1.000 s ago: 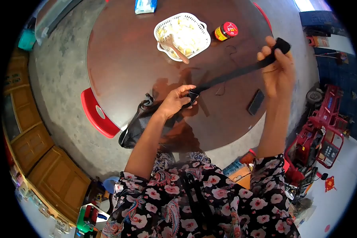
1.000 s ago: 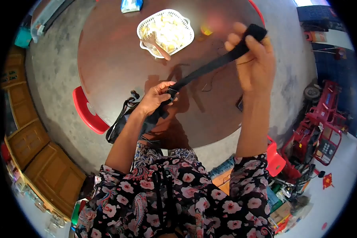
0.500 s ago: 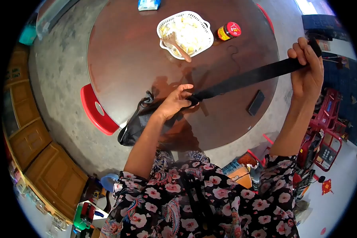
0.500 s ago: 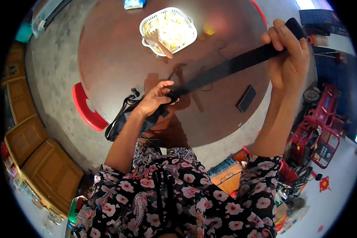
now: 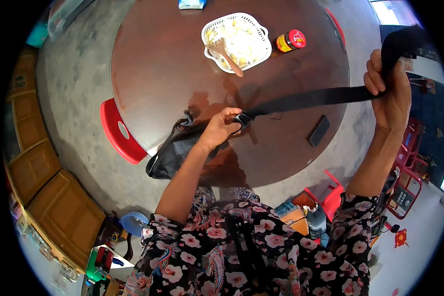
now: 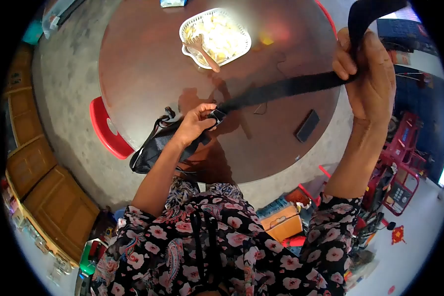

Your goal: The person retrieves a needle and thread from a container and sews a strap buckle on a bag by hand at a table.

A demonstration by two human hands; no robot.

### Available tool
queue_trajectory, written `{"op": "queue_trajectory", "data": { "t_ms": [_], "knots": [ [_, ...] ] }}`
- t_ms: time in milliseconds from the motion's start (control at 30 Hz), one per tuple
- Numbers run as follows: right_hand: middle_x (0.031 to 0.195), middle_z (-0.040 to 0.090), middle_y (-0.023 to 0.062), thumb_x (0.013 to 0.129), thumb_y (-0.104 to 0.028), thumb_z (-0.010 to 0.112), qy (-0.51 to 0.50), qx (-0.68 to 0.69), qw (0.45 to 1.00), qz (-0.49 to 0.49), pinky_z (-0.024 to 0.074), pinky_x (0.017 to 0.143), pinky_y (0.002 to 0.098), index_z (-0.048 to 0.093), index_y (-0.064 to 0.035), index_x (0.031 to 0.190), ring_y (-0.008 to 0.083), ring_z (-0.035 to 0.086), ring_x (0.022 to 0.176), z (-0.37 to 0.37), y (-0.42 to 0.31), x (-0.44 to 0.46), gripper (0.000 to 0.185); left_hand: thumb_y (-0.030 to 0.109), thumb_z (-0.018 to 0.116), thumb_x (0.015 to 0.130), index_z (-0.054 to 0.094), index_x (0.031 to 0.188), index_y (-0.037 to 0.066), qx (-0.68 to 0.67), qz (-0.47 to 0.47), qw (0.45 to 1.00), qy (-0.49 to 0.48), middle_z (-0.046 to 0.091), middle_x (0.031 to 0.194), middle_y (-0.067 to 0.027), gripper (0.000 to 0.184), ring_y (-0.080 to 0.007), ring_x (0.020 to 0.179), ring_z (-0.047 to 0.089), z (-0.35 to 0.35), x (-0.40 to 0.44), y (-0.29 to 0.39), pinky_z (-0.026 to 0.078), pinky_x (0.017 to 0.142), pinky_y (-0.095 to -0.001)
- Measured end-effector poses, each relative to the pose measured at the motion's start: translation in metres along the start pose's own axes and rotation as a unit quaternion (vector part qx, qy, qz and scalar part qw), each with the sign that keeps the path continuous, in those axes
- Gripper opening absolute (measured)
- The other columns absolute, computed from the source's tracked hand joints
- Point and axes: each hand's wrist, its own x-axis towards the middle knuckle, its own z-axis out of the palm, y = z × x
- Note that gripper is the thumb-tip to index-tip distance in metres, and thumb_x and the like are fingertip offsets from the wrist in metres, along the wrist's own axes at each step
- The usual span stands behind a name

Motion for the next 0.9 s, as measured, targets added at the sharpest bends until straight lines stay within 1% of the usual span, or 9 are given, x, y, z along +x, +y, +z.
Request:
{"op": "queue_trajectory", "data": {
  "t_ms": [33,100,133,233,400,600,767,833,900],
  "knots": [
    [0.081,0.051,0.0072,0.091,-0.021,0.049,-0.001,0.000,1.000,0.001,0.0318,0.053,0.0206,0.052,-0.0009,0.104,0.0071,0.034,0.056,-0.004,-0.001,0.000,0.024,-0.002,0.055,0.082,0.051,0.112,0.003,0.000,-0.008,1.000,-0.002,0.057,0.092,-0.0014,0.030,-0.0076,0.077,0.053,0.002,-0.002,0.002,0.047,0.072,-0.0230],
    [0.078,0.049,0.0033,0.086,-0.030,0.058,-0.014,-0.183,0.982,0.045,0.0315,0.043,0.0146,0.051,-0.0056,0.109,0.0033,0.036,0.046,0.002,-0.004,0.002,0.035,-0.004,0.054,0.081,0.052,0.113,0.003,-0.002,-0.015,1.000,-0.003,0.057,0.092,-0.0009,0.033,-0.0075,0.076,0.052,0.000,-0.001,0.001,0.046,0.072,-0.0228],
    [0.089,0.057,0.0042,0.082,-0.012,0.058,0.021,-0.139,0.989,0.040,0.0270,0.041,0.0152,0.049,0.0006,0.118,0.0027,0.033,0.046,0.010,-0.004,-0.004,0.039,-0.005,0.054,0.080,0.050,0.118,0.004,0.027,-0.014,0.999,-0.010,0.056,0.093,-0.0011,0.039,-0.0081,0.077,0.052,-0.004,0.001,-0.005,0.047,0.072,-0.0232],
    [0.088,0.060,0.0055,0.077,-0.009,0.060,-0.057,-0.139,0.982,0.112,0.0281,0.040,0.0108,0.046,0.0005,0.123,0.0004,0.041,0.049,0.016,-0.002,-0.008,0.049,-0.006,0.053,0.079,0.048,0.124,0.006,0.058,-0.017,0.998,-0.021,0.055,0.095,-0.0014,0.047,-0.0090,0.081,0.053,-0.006,0.001,-0.005,0.048,0.074,-0.0235],
    [0.086,0.060,0.0053,0.077,0.001,0.052,-0.081,-0.173,0.960,0.206,0.0403,0.046,0.0161,0.057,0.0001,0.109,0.0037,0.048,0.055,0.023,0.025,-0.015,0.033,-0.008,0.051,0.080,0.047,0.126,0.004,0.054,0.000,0.998,-0.017,0.055,0.095,0.0020,0.048,-0.0077,0.075,0.050,0.003,-0.006,0.006,0.046,0.073,-0.0223],
    [0.076,0.057,0.0027,0.077,0.004,0.046,-0.105,-0.236,0.916,0.306,0.0396,0.052,0.0186,0.058,0.0022,0.102,0.0054,0.047,0.057,0.031,0.082,-0.027,0.028,-0.009,0.048,0.083,0.038,0.132,0.002,0.001,-0.030,0.999,-0.031,0.055,0.106,-0.0036,0.051,-0.0106,0.089,0.058,-0.005,-0.007,-0.002,0.046,0.086,-0.0256],
    [0.071,0.055,0.0000,0.079,0.000,0.050,-0.076,-0.297,0.894,0.327,0.0408,0.058,0.0211,0.059,0.0019,0.095,0.0048,0.049,0.062,0.006,0.082,-0.021,0.019,-0.006,0.048,0.086,0.038,0.131,0.001,0.028,-0.010,0.999,-0.030,0.057,0.105,-0.0065,0.047,-0.0132,0.092,0.060,-0.003,-0.011,0.000,0.047,0.084,-0.0240],
    [0.069,0.054,-0.0012,0.079,-0.006,0.056,-0.074,-0.312,0.926,0.198,0.0416,0.060,0.0215,0.060,0.0019,0.092,0.0053,0.049,0.064,0.016,0.082,-0.020,0.016,-0.006,0.048,0.086,0.039,0.130,0.001,0.025,-0.008,0.999,-0.028,0.058,0.104,-0.0067,0.046,-0.0131,0.091,0.059,-0.004,-0.009,-0.003,0.047,0.083,-0.0241],
    [0.069,0.056,-0.0006,0.082,-0.009,0.057,-0.147,-0.372,0.873,0.279,0.0420,0.061,0.0224,0.062,0.0024,0.089,0.0067,0.050,0.065,0.028,0.071,-0.016,0.014,-0.005,0.048,0.086,0.040,0.130,0.001,0.024,-0.006,0.999,-0.024,0.058,0.103,-0.0069,0.045,-0.0129,0.091,0.059,-0.006,-0.007,-0.010,0.047,0.083,-0.0242]
  ]
}}
